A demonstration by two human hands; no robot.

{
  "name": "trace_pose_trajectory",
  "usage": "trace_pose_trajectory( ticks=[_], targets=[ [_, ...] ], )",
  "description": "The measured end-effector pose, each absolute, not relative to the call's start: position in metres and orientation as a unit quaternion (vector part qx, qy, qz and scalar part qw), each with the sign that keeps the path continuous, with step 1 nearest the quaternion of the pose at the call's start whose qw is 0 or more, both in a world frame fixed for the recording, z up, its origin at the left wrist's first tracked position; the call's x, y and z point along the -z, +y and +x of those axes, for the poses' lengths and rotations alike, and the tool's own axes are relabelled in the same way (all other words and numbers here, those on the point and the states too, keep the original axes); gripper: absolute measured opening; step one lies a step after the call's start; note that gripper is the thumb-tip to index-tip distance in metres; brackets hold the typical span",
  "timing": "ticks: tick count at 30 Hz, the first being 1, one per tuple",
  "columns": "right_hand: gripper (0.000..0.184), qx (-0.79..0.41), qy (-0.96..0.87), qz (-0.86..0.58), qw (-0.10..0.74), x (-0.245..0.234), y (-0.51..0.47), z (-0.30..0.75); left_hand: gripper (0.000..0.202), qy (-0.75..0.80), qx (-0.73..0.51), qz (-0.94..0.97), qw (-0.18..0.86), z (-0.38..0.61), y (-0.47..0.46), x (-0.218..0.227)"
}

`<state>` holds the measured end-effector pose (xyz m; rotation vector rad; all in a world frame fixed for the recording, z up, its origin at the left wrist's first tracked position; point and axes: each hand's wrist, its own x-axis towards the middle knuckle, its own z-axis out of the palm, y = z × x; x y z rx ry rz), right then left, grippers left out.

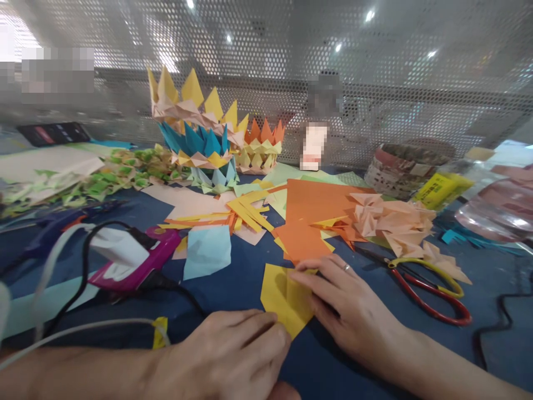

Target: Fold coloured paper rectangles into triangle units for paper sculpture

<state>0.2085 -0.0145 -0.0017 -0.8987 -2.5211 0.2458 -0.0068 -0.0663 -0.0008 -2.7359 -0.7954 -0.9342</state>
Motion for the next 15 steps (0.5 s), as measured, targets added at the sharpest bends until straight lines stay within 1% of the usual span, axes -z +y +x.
trace_pose_trajectory(
  ticks=[4, 8, 15],
  targets=[
    [0.031, -0.113, -0.89, -0.381, 0.226, 0.0044, -0.0088, 0.2101, 0.042, -0.252, 0.312, -0.913, 0.078, -0.008, -0.0654, 0.0011],
    [0.025, -0.149, -0.876, -0.39, 0.241, 0.0038, -0.0078, 0.2096, 0.035, -0.245, 0.305, -0.917, 0.077, -0.0085, -0.0619, 0.0011],
    [0.023, -0.188, -0.858, -0.41, 0.245, 0.0018, -0.0069, 0.2062, 0.029, -0.247, 0.271, -0.928, 0.068, -0.0078, -0.0569, 0.0029]
  ],
)
